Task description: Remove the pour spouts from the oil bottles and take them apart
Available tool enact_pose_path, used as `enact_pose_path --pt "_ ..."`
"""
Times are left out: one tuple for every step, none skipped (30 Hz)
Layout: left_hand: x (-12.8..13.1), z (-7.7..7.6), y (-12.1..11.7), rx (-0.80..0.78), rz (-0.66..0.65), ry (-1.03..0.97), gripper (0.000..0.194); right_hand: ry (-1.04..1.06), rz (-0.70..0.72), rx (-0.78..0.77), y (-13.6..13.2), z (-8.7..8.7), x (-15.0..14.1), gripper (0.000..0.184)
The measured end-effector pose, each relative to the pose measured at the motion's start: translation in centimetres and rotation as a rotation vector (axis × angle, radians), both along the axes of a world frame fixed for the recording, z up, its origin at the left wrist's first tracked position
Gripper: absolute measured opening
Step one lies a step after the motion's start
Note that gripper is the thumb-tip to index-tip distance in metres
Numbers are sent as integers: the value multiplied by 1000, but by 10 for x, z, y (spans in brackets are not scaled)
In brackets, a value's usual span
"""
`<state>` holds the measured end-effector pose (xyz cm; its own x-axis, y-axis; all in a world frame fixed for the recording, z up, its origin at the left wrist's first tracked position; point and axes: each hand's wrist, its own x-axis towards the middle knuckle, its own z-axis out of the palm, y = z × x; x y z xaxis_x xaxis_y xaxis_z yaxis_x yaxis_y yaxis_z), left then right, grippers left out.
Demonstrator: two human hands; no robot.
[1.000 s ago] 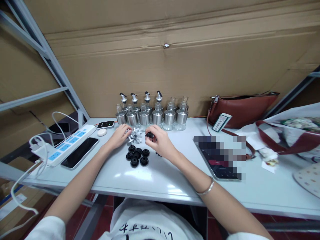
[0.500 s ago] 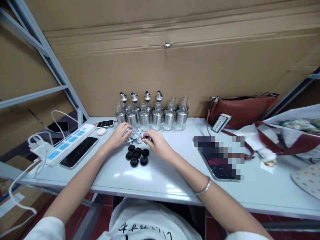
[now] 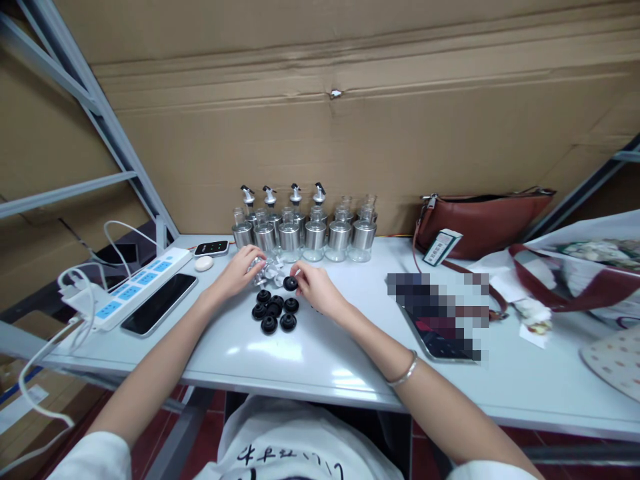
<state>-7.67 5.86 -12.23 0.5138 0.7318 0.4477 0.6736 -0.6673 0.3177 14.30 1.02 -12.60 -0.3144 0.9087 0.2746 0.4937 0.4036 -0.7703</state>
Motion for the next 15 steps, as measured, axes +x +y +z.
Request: enact_pose_path --pt "0 0 0 1 -1 3 20 3 -5 -7 0 -1 -1 16" --pt "0 0 0 2 -3 6 20 -7 -14 -9 0 -1 -1 18" --pt "1 0 -1 1 -4 9 20 -34 -27 2 1 -2 -1 19" --pt "1 0 -1 -1 -6 12 19 -72 -40 22 2 -3 -1 20" --pt "1 0 -1 -3 -8 13 19 -118 -50 48 3 -4 -2 20" --pt "1 0 -1 -4 -11 14 19 -165 -58 77 5 -5 -2 20" --pt "1 0 -2 -4 -14 14 19 -211 -62 103 6 -5 -3 20" --pt "2 -1 -2 -2 -16 14 19 -254 -66 119 8 -6 -4 20" --pt "2 -1 -2 1 -18 14 19 -295 -72 128 9 -6 -6 21" --pt "2 -1 -2 5 -19 14 19 -339 -83 131 9 -5 -7 21" --pt "2 -1 -2 8 -20 15 19 -389 -94 132 10 -4 -9 21" --pt "2 -1 -3 10 -19 17 19 -446 -106 134 9 -3 -11 22" --pt "2 -1 -3 11 -18 19 19 -506 -114 139 8 -2 -12 22" --pt "2 -1 -3 13 -17 22 20 -564 -120 144 7 -2 -14 23" --pt "2 -1 -3 15 -16 23 20 -611 -120 150 6 -1 -15 24"
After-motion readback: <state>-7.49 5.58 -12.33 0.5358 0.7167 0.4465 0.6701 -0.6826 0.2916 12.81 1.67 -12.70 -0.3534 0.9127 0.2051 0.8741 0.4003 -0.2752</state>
